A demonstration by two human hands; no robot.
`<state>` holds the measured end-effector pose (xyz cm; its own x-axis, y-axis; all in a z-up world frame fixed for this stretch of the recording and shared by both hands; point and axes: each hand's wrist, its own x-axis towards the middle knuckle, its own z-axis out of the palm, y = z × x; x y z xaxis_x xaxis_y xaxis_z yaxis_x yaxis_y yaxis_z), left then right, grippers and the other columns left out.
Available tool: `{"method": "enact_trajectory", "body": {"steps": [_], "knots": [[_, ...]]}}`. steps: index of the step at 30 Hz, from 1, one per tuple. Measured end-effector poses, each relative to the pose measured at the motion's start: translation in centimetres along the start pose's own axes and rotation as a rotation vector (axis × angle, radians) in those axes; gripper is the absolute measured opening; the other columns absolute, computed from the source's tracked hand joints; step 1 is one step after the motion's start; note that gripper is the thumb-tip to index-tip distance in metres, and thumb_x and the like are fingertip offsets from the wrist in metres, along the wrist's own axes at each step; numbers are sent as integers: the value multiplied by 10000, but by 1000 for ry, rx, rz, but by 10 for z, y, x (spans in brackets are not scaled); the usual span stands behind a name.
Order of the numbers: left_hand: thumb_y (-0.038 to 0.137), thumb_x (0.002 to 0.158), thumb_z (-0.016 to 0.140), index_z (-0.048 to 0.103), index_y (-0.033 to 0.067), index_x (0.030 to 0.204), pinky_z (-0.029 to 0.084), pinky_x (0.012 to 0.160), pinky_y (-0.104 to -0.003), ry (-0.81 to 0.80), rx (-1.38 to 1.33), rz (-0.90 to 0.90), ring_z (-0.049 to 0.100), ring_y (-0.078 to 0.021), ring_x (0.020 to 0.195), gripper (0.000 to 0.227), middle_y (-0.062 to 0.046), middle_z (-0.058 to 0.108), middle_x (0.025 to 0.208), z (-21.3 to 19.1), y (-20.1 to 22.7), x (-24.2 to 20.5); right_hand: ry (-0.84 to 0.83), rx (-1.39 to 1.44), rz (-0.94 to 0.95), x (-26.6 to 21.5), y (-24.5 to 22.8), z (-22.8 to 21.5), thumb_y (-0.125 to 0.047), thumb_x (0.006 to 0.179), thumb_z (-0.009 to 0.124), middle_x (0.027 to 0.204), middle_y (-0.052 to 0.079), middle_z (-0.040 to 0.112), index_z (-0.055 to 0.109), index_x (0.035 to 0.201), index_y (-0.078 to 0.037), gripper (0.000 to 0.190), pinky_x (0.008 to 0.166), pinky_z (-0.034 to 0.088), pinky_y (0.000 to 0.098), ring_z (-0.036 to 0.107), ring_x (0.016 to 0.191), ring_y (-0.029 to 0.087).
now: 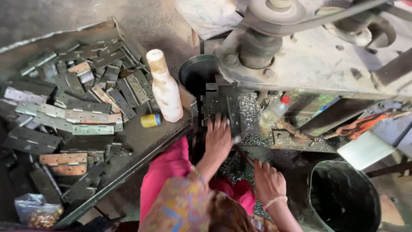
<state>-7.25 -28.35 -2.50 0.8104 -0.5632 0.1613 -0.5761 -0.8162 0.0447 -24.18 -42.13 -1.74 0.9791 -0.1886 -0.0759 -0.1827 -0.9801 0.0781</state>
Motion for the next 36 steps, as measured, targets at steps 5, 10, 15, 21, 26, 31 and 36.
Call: {"method": "enact_trajectory", "body": {"steps": [5, 10, 15, 21, 26, 31, 36], "knots": [[149, 976, 624, 623, 77, 1183, 476, 1090, -431, 284, -154, 299, 596, -274, 1279, 219, -99, 637, 1311, -7, -20, -39, -232, -37, 31, 5, -15, -26, -103, 971, 543, 1109, 160, 690, 489, 1347, -55, 383, 757, 618, 369, 744, 994, 290], [61, 917, 618, 652, 81, 1261, 561, 885, -420, 350, -100, 214, 671, -273, 1020, 346, -116, 647, 1210, -30, 21, 25, -175, -40, 26, 8, -13, -26, -93, 947, 538, 1124, 171, 684, 466, 1367, -62, 427, 762, 610, 390, 735, 988, 305], [137, 906, 667, 684, -29, 1152, 573, 825, -405, -64, -241, -264, 633, -340, 1093, 298, -186, 610, 1216, -23, 51, 43, -191, -50, 24, 4, -14, -24, -105, 982, 510, 1125, 170, 689, 471, 1371, -59, 394, 766, 609, 400, 736, 995, 307], [167, 869, 636, 752, 3, 1075, 426, 973, -477, 132, -128, -40, 505, -353, 1314, 287, -148, 581, 1446, 3, -1, -9, -193, -20, 24, 10, -14, -22, -88, 961, 505, 1114, 192, 695, 428, 1425, -28, 474, 755, 608, 401, 747, 960, 313], [177, 948, 590, 773, 33, 1103, 258, 1148, -474, -52, 15, -125, 384, -304, 1468, 280, -116, 566, 1469, 1, 15, 7, -254, 29, 68, 17, -8, -4, -102, 998, 490, 1123, 193, 703, 487, 1353, -34, 362, 769, 606, 415, 745, 980, 329], [227, 914, 616, 767, 37, 1107, 205, 1147, -491, -95, -48, -194, 326, -307, 1469, 310, -115, 540, 1477, -12, 21, 31, -120, 150, 110, 7, 4, 90, -185, 986, 503, 916, 173, 721, 493, 1266, -62, 306, 618, 590, 454, 736, 766, 342], [165, 849, 630, 780, 36, 1074, 191, 1126, -533, -9, -40, -86, 334, -335, 1428, 299, -131, 522, 1505, -18, 10, -1, -162, 550, 178, -7, 5, 189, -325, 1034, 506, 769, 137, 710, 495, 1208, -113, 275, 537, 562, 445, 716, 614, 333]]}}
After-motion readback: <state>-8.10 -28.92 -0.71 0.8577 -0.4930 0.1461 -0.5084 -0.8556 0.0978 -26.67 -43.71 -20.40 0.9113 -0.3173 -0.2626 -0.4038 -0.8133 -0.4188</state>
